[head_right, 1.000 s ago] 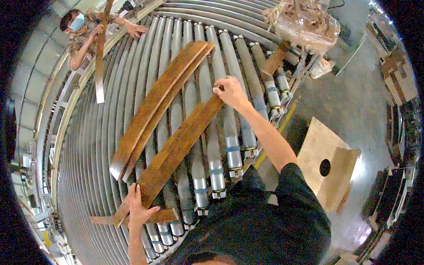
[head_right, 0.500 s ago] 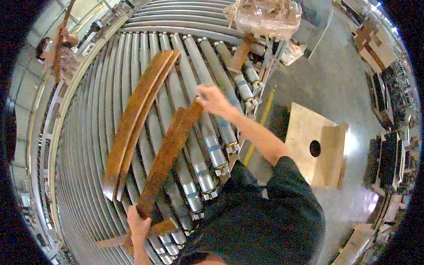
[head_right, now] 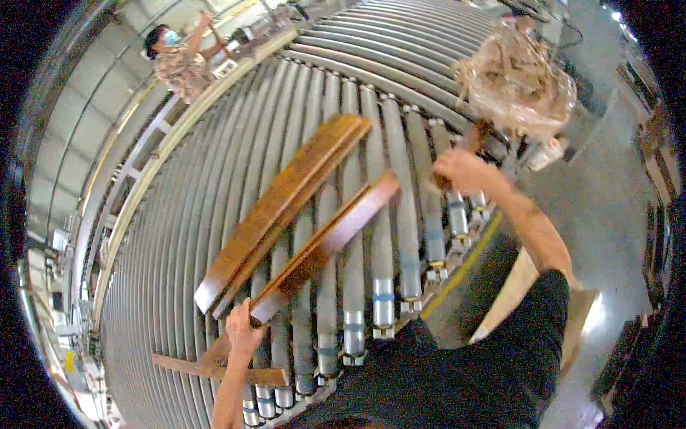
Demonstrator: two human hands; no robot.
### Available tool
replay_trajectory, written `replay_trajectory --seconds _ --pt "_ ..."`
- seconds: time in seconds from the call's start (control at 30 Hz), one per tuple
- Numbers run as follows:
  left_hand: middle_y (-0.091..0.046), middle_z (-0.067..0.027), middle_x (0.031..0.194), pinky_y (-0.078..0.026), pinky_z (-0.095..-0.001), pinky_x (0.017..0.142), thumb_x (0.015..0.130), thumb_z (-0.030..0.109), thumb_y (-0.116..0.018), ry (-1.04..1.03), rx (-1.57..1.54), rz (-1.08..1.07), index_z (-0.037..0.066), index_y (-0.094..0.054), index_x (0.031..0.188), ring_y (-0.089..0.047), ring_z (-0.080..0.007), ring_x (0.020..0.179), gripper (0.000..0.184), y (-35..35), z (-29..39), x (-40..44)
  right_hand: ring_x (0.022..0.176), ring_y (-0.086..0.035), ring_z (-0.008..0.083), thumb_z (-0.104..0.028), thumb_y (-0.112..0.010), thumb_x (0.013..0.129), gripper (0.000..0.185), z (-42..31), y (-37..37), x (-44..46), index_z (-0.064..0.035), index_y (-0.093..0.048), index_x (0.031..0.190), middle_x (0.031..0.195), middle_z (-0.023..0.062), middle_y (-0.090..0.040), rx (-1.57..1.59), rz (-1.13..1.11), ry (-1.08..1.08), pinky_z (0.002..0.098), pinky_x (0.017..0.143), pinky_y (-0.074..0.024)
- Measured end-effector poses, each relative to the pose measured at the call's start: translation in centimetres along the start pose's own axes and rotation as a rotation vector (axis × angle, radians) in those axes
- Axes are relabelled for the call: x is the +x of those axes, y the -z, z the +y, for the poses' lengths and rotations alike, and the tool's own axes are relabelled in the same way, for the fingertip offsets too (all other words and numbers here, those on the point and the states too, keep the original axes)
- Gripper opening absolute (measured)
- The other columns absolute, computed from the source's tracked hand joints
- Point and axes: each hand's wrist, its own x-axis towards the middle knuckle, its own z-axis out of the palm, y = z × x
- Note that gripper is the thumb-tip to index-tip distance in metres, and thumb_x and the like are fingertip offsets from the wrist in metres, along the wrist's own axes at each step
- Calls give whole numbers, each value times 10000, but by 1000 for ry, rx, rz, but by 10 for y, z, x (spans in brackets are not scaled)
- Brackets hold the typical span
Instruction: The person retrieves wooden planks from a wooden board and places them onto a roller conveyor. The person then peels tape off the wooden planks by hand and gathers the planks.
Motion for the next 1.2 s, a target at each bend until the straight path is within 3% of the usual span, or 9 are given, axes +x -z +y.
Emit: replay_trajectory --seconds 0.2,0.47,0.73,0.87,0.97,1.03,1.13,1.17,1.2 --pt "-601 -150 1011 -457 -473 791 582 225 -908 66 -27 -72 76 -548 1280 -589 -365 959 799 1 1 -1 885 -648 268 -172 -584 887 275 -217 -15 42 -102 -552 1151 891 89 -645 140 418 717 394 781 -531" --pt "-682 -47 1013 -516 -296 838 702 -16 -798 239 -824 -585 -5 -608 1199 -638 -139 944 532 34 -13 -13 817 -657 234 -170 -634 811 94 -466 -20 137 -80 -621 837 801 42 -635 249 621 910 362 704 -533" --pt "-675 -76 1147 -516 -323 912 840 116 -770 336 -902 -985 -42 -561 1280 -632 -153 1020 512 42 -42 0 892 -608 276 -183 -633 764 141 -654 -46 162 -56 -630 823 859 89 -621 608 803 1083 405 777 -502" --pt "-672 -101 1140 -508 -348 928 780 171 -814 269 -885 -863 -41 -523 1298 -636 -201 1029 631 29 -36 -10 932 -600 281 -155 -623 781 144 -663 -32 161 -41 -616 869 893 88 -609 103 941 1082 394 888 -477" --pt "-679 -170 1085 -505 -367 925 666 216 -846 197 -594 -723 -46 -536 1199 -657 -281 1000 670 22 -7 -12 959 -591 279 -137 -615 801 180 -658 -22 167 -34 -595 946 929 106 -603 326 973 1345 426 947 -437" --pt "-660 -203 1042 -500 -393 902 657 180 -807 129 -436 -587 -10 -545 1148 -651 -336 999 588 50 25 -11 982 -583 344 -109 -590 879 189 -611 -17 129 17 -548 1013 1005 168 -587 1109 1110 1450 454 846 -488" --pt "-597 -192 1000 -463 -454 854 672 115 -772 80 -307 -334 13 -562 1094 -585 -399 979 482 49 32 -33 1076 -602 329 -191 -556 939 166 -474 -25 60 -82 -633 1038 1069 120 -640 1179 947 995 475 880 -511" --pt "-591 -193 988 -460 -462 840 664 101 -761 60 -289 -301 11 -561 1082 -580 -404 965 473 43 33 -36 1060 -614 314 -185 -572 931 167 -408 -11 50 -105 -647 1056 1097 107 -654 555 342 659 467 891 -514" --pt "-585 -195 977 -457 -470 827 655 87 -750 44 -268 -270 8 -560 1071 -576 -409 951 463 39 35 -39 1042 -620 321 -145 -614 900 180 -349 -20 39 -103 -642 1072 1137 96 -660 601 852 252 468 882 -515"
